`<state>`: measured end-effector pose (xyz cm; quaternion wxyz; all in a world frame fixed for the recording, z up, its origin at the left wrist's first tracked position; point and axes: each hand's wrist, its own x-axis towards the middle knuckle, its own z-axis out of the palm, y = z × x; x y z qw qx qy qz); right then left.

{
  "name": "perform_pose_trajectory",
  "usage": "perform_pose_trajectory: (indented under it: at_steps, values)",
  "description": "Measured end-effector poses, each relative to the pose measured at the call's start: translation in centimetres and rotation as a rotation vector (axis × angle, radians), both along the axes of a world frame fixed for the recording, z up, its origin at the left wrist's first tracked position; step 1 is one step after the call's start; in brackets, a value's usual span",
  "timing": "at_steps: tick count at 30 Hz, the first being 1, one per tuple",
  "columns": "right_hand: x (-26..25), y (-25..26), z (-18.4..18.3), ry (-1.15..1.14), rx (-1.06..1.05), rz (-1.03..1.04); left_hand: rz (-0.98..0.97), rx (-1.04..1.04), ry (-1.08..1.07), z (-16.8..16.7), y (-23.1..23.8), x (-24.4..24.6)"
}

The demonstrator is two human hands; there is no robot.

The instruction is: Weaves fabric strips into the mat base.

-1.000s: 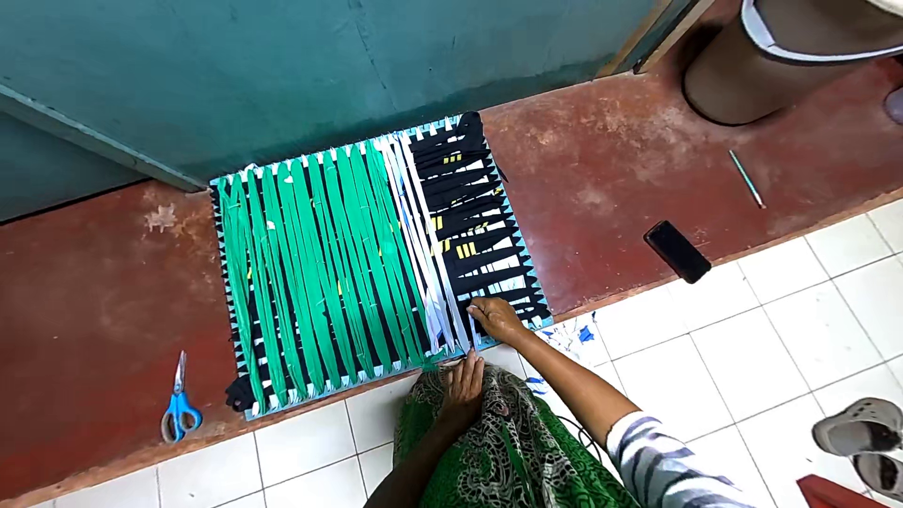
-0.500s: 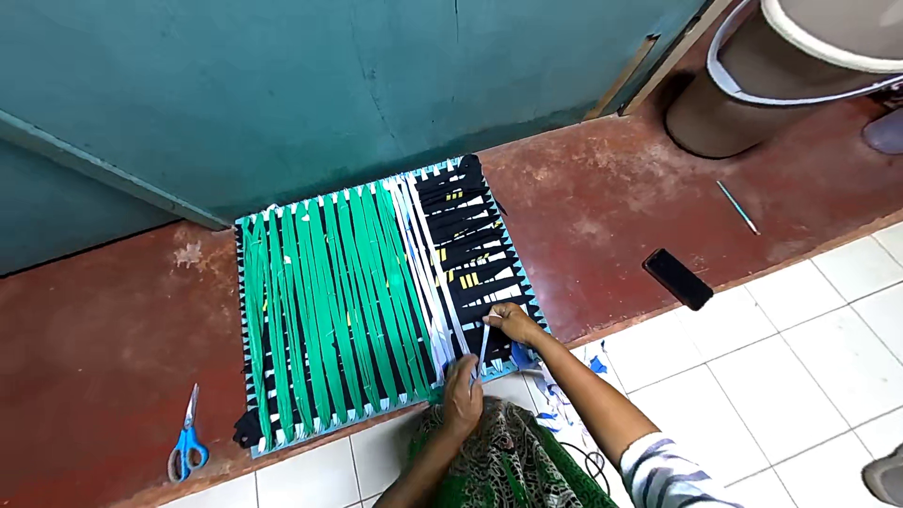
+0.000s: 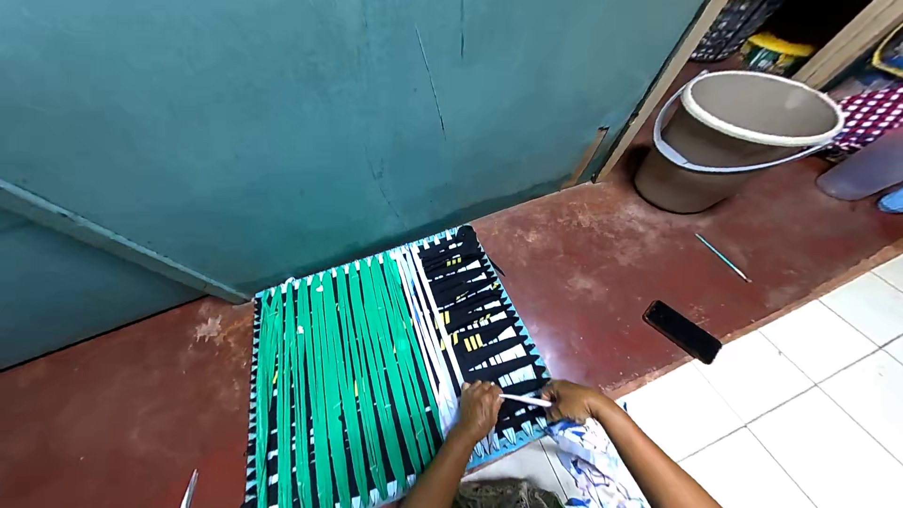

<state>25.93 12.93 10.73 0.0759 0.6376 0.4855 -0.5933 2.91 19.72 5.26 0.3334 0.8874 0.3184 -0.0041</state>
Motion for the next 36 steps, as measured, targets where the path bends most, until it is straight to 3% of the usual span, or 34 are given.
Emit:
perform_pose_trajectory:
  at_steps: [5,9,11,14,17,21,24,36]
  values:
    - [-1.8,-4.6,0.9,0.263,-0.149,-0.253,-0.015,-0.112,-0.033,-1.7,0.4,-0.4]
    - [1.1,-4.7,-0.7,0.081,0.183,-0.477,0.016,-0.168,-0.033,-2.0,0.6,-0.1]
    - [2.7,-2.6,-1.4,-0.059,0.383,-0.568,0.079,-0.089,-0.133,-3.1,0.1,0.0]
    - [2.5,1.9,-1.1,-0.310,0.474,-0.506,0.127,0.122,-0.250,-4.2,-0.9,0.2]
    - [0.9,5.0,-3.0,-0.423,0.389,-0.516,0.158,0.306,-0.253,-4.6,-1.9,0.5]
    - [-1.0,6.0,-5.0,-0.485,0.205,-0.448,0.166,0.033,-0.066,-3.8,-1.5,0.2]
    - [-1.1,5.3,-5.4,-0.517,0.212,-0.423,0.122,-0.216,0.008,-2.7,-1.1,0.3]
    - [-3.4,-1.6,-6.8,-0.563,0.330,-0.468,0.099,-0.154,-0.075,-3.1,-5.8,-1.5]
